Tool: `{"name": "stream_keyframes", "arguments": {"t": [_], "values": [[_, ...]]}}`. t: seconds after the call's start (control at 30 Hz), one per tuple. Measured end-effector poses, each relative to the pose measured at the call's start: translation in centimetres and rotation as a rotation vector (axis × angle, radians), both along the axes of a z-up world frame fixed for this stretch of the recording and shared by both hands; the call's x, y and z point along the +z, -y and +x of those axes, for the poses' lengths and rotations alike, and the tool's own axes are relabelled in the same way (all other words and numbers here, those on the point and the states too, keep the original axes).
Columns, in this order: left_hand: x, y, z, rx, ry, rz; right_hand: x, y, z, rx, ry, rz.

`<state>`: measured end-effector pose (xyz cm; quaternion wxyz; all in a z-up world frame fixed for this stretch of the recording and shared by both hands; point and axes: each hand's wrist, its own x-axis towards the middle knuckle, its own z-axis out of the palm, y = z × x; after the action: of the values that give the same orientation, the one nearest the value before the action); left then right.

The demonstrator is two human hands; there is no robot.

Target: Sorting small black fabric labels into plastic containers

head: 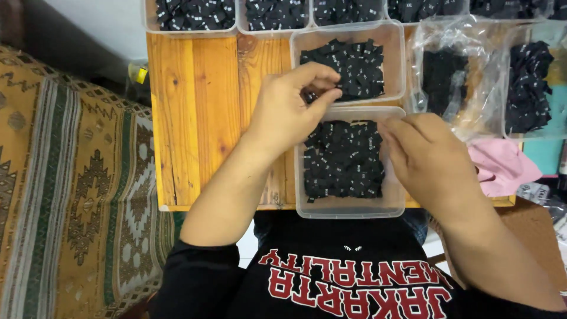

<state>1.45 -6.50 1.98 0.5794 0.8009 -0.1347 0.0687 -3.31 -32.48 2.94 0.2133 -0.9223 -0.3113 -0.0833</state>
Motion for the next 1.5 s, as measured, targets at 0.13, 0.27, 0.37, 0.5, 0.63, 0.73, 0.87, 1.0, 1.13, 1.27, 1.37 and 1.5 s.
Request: {"name": "stream_keyframes", "arguments": {"t": [0.13,0.27,0.37,0.5,0.63,0.73,0.87,1.0,1.13,1.27,1.37,1.5], "values": [[-0.6,-0.3,0.5,0.007,-0.005,0.147,0.6,-1.4,0.7,-0.067,-0.015,-0.255],[0.3,-0.7,0.7,-0.029,-0.135,0.152,-0.3,-1.2,2.1,-0.013,0.205,-0.522],[1.0,-0.9,0.6,-0.024,-0.199,0.112,-0.9,-0.7,3.0,0.036,0.264,-0.553],[0.8,-0.9,0.8,-0.015,-0.258,0.12,-0.2,-0.7,3.8,0.105,0.245,-0.511],[-0.4,-0.8,1.0,-0.135,0.071,0.344,0.4,-1.0,4.1,0.107,0.081,-0.515],[-0.7,-0.9,0.9,-0.21,0.181,0.362,-0.4,-1.5,4.1,0.147,0.061,-0.678],[-0.4,-0.8,0.7,-0.275,0.149,0.363,-1.7,-3.1,3.4,0.19,0.261,-0.904],[-1.3,-0.6,0.7,-0.257,0.18,0.342,-2.7,-4.0,3.6,0.231,0.133,-1.035],[-1.6,-0.5,0.6,-0.243,0.201,0.341,-3.2,-4.0,3.7,0.222,0.145,-1.025],[-1.7,-0.4,0.5,-0.224,0.223,0.36,-3.3,-3.3,3.7,0.218,0.136,-0.968],[-1.6,-0.2,0.3,-0.21,0.269,0.379,-1.5,-2.4,3.5,0.263,0.162,-0.94],[0.8,-0.6,-1.1,-0.224,0.292,0.262,1.6,-2.6,3.8,0.215,0.037,-0.657]]}}
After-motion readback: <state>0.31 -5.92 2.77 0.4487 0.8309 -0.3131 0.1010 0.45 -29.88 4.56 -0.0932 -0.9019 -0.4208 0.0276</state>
